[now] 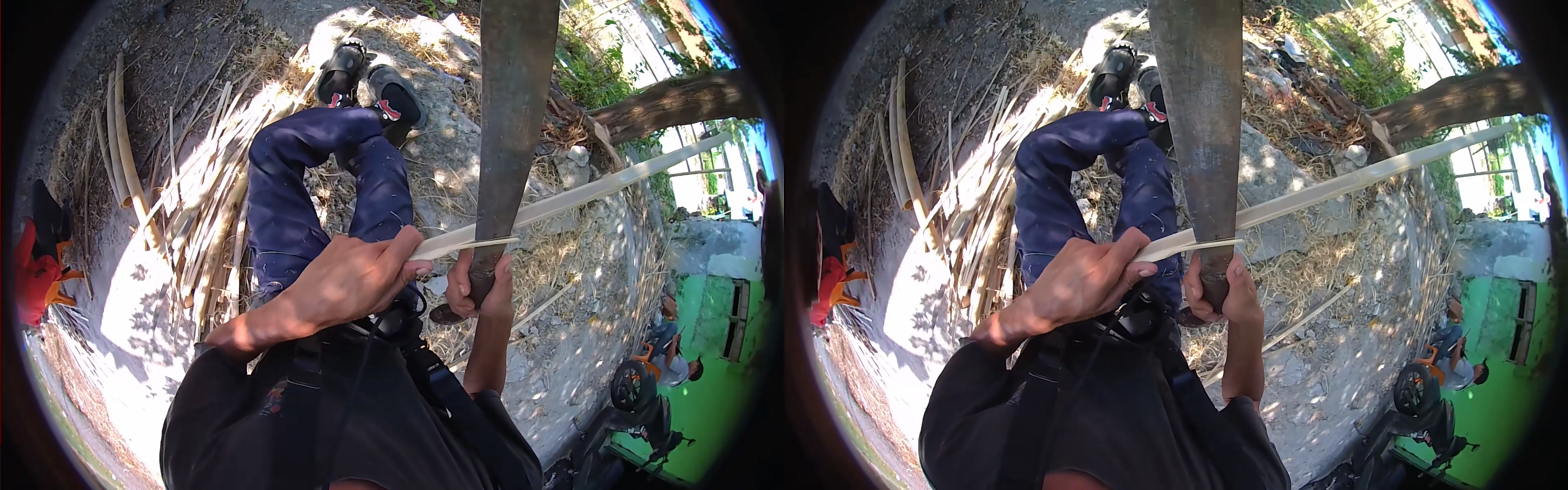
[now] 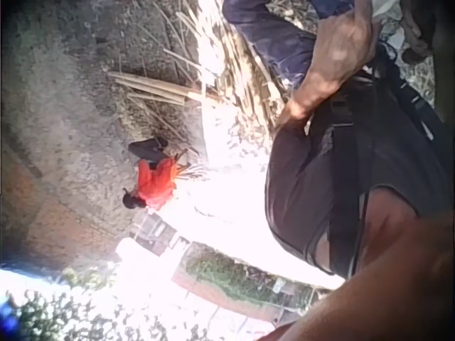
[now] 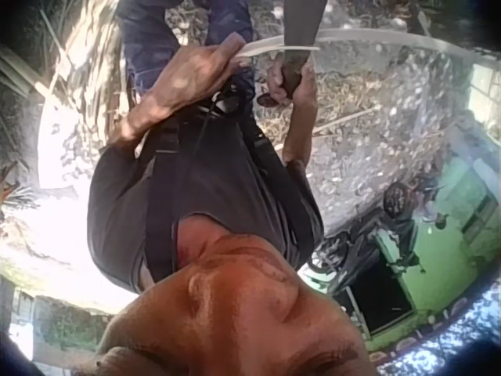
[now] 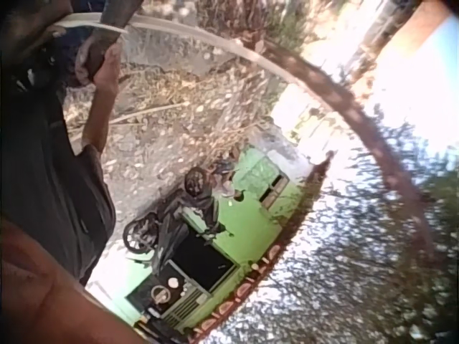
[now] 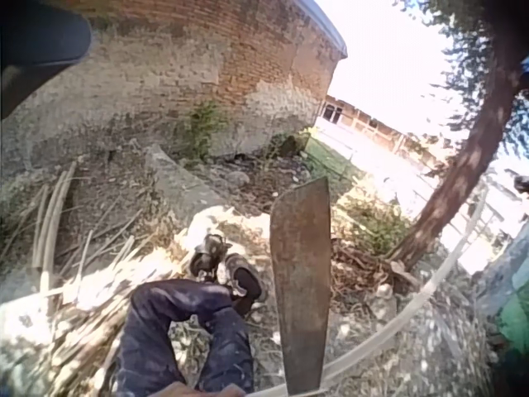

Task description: The person shaves and scrapes a bamboo strip using a machete, trims it with a utility knife, and scrapes the strip with the machete.

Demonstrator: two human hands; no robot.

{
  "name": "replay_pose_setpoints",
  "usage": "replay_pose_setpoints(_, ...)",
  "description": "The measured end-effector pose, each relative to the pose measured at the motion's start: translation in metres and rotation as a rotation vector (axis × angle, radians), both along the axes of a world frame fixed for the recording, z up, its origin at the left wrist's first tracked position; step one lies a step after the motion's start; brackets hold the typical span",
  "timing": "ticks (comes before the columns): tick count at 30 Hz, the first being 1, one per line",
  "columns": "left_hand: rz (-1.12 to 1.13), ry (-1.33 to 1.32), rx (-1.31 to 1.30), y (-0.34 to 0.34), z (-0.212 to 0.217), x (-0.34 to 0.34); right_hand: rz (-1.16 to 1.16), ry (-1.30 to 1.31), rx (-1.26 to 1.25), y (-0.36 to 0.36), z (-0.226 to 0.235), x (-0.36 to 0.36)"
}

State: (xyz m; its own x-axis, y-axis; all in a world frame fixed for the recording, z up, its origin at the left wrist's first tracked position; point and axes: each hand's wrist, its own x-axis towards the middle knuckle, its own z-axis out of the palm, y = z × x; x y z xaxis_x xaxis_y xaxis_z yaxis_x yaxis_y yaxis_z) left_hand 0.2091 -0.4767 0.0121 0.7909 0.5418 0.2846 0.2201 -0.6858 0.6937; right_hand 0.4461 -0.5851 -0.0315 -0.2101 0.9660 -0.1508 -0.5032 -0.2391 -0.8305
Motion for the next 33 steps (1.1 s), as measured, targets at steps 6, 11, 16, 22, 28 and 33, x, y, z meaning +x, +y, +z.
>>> replay_pose_setpoints(6, 0.018, 0.046, 0.049, -0.004, 0.004, -0.002, 0.058, 0.087, -0.021, 0.0, 0.002, 0.0)
replay_pose_setpoints(11, 0.088, 0.096, 0.04, -0.011, -0.007, 0.003, -0.11, -0.075, -0.026, -0.001, 0.002, -0.03)
replay_pose_setpoints(16, 0.097, 0.037, -0.038, -0.021, -0.009, 0.007, -0.153, 0.068, 0.048, -0.004, -0.002, -0.036)
replay_pose_setpoints(22, 0.014, -0.021, -0.231, -0.006, 0.0, -0.001, -0.076, 0.015, -0.015, 0.002, 0.011, -0.026)
replay_pose_setpoints(28, -0.043, 0.212, 0.031, 0.014, 0.01, -0.012, 0.041, -0.114, -0.15, -0.002, 0.023, -0.011)
replay_pose_setpoints(33, 0.006, 0.19, 0.105, 0.01, 0.0, -0.008, 0.023, -0.088, -0.234, -0.001, 0.019, -0.016)
